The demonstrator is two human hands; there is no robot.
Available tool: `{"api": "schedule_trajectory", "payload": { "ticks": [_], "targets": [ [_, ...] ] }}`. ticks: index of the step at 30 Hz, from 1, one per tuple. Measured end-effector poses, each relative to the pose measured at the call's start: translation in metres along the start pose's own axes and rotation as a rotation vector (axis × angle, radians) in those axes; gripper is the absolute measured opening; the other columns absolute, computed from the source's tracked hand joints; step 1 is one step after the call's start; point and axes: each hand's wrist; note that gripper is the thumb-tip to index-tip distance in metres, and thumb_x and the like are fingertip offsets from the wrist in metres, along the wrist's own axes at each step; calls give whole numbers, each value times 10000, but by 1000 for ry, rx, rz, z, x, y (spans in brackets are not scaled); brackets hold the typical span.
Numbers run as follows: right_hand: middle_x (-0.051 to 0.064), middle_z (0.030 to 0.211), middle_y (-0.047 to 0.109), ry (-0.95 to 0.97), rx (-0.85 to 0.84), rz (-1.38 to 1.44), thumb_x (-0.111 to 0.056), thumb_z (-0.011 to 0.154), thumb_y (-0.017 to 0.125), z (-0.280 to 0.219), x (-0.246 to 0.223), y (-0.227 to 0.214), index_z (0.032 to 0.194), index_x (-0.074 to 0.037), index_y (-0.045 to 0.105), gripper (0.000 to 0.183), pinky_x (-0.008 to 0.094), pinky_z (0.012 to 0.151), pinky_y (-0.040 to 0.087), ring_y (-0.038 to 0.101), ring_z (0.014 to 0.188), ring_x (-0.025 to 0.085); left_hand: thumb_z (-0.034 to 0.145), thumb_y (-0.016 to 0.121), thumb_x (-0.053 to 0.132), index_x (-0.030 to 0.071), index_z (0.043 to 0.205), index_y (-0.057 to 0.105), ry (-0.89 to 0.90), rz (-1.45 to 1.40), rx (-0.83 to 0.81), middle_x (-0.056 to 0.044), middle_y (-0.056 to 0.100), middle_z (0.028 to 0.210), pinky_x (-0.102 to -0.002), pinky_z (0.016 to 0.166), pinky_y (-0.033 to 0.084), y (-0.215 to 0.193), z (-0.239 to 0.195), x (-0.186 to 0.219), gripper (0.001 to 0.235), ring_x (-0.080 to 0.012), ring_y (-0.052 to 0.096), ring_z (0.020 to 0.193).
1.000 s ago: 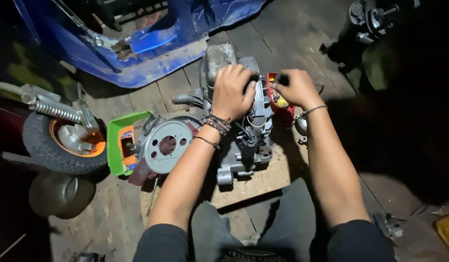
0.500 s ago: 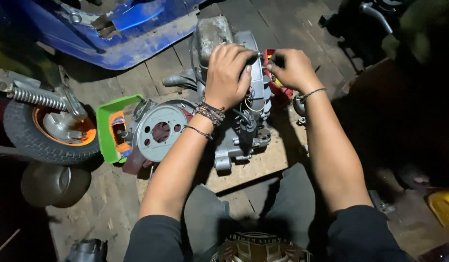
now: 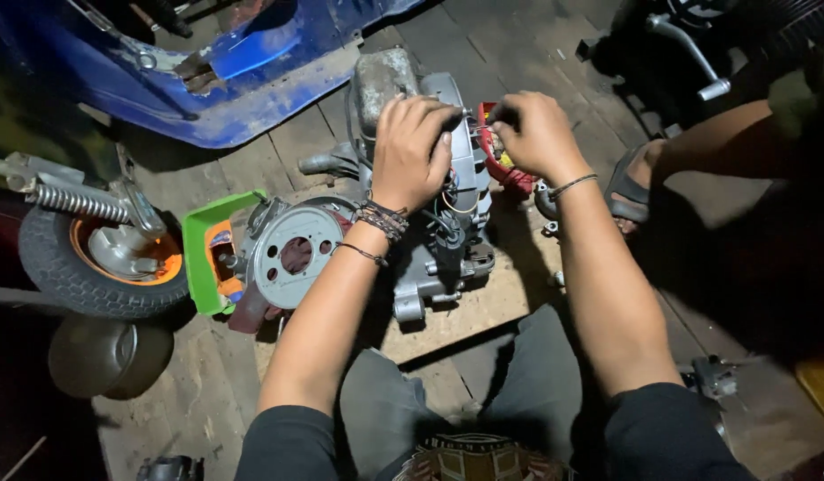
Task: Inspecting and assembling various components of a motorcycle engine, including electrical wiring and small mechanical parts.
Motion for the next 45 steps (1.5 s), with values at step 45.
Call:
{"api": "schedule_trajectory", "payload": {
  "ticks": [45],
  "targets": [
    [132,931,738,266,-336,70,-394,871,762,-66,-19,14,1124,-35,745,440,423,726,531,671,747,310,875,567,79,65,1176,679,33,59,11,-68,686,1157,-517,1202,274,6,-10,-4,321,-276,572,1206]
  ]
}}
Point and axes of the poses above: each hand's wrist, its own z-axis towards the middle knuckle, its own y-axis out of the palm, x = y × z
